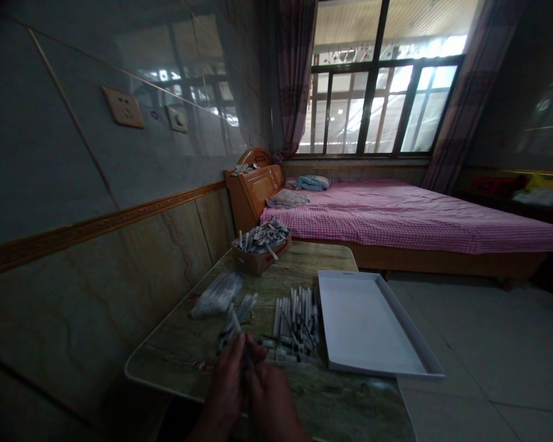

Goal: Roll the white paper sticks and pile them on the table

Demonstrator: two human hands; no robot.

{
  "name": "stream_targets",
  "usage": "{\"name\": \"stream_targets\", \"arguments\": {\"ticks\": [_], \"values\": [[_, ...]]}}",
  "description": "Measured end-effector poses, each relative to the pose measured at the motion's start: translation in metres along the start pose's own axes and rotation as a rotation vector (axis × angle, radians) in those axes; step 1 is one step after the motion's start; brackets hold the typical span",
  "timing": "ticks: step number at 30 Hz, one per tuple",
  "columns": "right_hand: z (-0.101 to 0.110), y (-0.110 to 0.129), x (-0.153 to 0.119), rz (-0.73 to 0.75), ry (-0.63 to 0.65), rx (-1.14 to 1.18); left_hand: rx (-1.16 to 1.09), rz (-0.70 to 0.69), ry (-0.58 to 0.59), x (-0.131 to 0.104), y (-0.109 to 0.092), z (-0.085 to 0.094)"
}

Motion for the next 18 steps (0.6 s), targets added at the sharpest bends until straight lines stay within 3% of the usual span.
{"name": "stream_targets", "arguments": {"ticks": [4,7,11,15,18], "values": [[0.016,-0.005,-0.007,-0.042,-0.217,-0.432,0.084,-0.146,-0.03,0.01,-0.01,-0.006],[0.02,-0.019,-0.015,-0.053,-0.3,-0.541,0.038,-0.243,-0.069,0.022,-0.027,-0.005],[0.029,-0.032,-0.015,-0.105,-0.3,-0.332,-0.084,-0.082,0.035,0.03,-0.031,-0.004],[0.043,-0.036,-0.007,-0.176,-0.299,-0.054,-0.089,0.063,0.009,0.027,-0.013,0.003],[0.053,-0.04,-0.004,-0.169,-0.349,0.022,0.005,0.129,0.015,0.029,0.003,0.007]]}}
Point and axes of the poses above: each hand's wrist, its own x-axis towards the middle knuckle, its own z-axis out of the back of the hand, y = z × x, the point moved 3 cm from there along x, towards the middle knuckle, and after that the axes turned 11 degrees about -x, right-handed, at the moved point
